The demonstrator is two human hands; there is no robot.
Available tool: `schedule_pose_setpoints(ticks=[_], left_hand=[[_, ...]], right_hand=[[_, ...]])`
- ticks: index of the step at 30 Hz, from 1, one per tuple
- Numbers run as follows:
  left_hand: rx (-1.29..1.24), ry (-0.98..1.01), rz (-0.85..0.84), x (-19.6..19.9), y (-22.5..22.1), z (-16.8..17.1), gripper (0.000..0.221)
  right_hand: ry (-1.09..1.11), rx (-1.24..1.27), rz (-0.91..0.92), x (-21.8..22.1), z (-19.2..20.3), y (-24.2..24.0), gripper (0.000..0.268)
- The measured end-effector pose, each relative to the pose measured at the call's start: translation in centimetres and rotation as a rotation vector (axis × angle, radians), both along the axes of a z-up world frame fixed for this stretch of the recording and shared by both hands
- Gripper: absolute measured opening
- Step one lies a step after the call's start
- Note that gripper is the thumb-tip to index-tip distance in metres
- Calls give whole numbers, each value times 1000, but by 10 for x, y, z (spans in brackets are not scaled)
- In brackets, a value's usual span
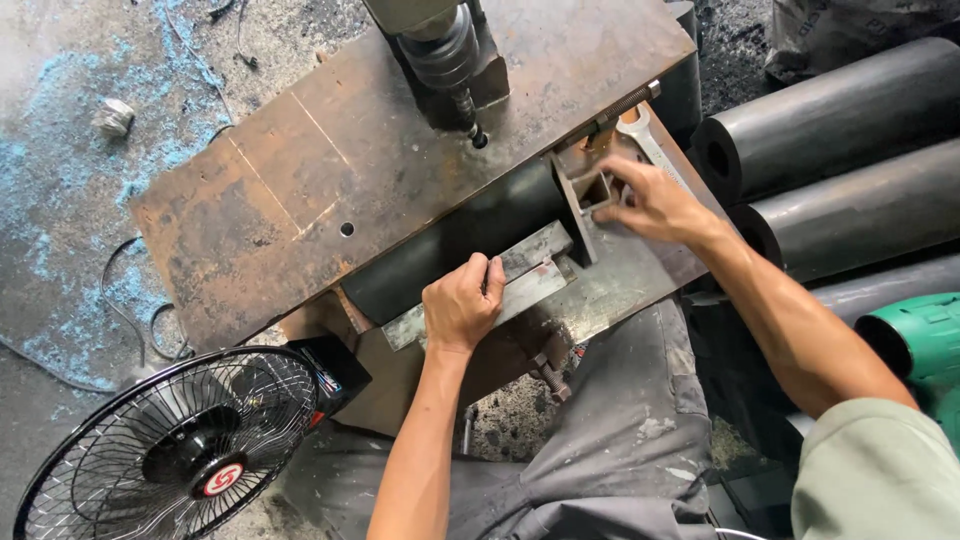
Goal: Drilling, adjusting, and measuring a large black industrial component using various tools.
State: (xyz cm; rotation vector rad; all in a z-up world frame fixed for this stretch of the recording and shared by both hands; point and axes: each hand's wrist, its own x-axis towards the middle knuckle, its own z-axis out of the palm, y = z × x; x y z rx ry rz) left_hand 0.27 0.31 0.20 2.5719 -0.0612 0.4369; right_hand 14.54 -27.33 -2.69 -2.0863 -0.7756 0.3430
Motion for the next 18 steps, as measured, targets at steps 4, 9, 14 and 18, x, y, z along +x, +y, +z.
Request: schedule_pose_setpoints(ticks=[4,9,14,18], left_hand=[[-3,23,6,-3,1,-2,35],[-10,-18,-9,-4,2,-3,35],[-12,-26,-11,-3,1,-3,34],[-22,1,-11,-1,3,-5,34]], right_hand=[[-73,-11,-59,-44,-35,-13,65],[71,109,-332,-82,-44,-5,49],[-156,-62,-390,-67,27,-26,47],[-403,-160,-471,-7,66,-34,41]])
